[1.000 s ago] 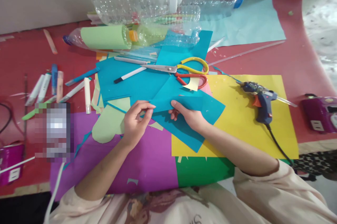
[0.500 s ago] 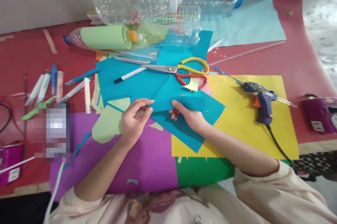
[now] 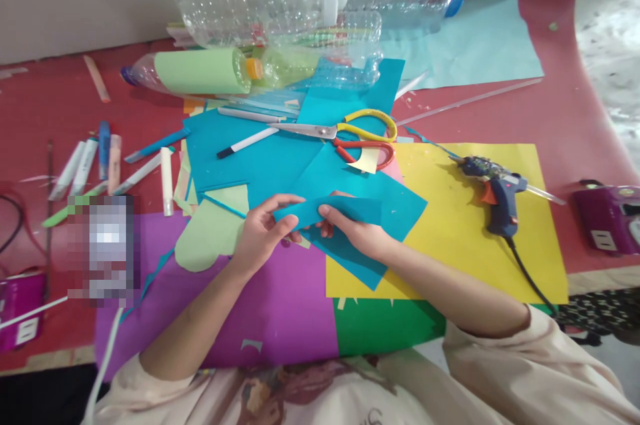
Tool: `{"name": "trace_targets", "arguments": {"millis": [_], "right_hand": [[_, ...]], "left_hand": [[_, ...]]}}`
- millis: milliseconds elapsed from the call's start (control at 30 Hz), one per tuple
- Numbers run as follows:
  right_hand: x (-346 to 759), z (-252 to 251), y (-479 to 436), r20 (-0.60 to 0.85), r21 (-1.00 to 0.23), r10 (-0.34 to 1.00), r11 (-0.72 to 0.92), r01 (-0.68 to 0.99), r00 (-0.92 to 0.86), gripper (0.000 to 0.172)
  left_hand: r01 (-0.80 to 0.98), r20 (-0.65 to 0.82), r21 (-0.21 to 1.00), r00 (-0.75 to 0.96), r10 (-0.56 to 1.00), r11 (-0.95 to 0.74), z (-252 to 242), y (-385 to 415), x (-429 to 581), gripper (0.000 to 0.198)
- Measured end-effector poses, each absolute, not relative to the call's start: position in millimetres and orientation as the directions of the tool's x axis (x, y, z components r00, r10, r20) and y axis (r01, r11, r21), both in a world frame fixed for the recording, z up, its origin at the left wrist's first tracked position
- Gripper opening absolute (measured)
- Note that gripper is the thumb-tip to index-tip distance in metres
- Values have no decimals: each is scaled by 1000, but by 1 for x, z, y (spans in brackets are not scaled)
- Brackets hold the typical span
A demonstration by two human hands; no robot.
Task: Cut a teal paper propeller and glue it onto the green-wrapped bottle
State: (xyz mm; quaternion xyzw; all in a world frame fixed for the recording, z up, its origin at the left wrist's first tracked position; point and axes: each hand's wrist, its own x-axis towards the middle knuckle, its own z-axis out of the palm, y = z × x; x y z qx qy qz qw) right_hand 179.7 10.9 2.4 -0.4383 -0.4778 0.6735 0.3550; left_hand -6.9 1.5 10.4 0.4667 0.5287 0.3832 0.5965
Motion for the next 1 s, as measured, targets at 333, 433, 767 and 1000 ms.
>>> {"name": "trace_targets", "arguments": {"millis": [333,433,767,1000], "right_hand": [[180,0,12,-60,-998,872,-65,7,-486,26],[180,-1,11,-97,-995,848,-89,42,-521,27],[179,3,13,-149,-986,829,-167,16,-539,53],[177,-1,11,-149,-987,829,-157,32,-539,53]], "left_hand": [[42,-390,920,45,920,389,5,1,-7,45],[9,-371,929,27,928,371,-1,1,-10,46],[278,-255,931,39,966,235,12,-2,-2,30],[200,-392,906,67,918,372,10,-3,-3,25]]}}
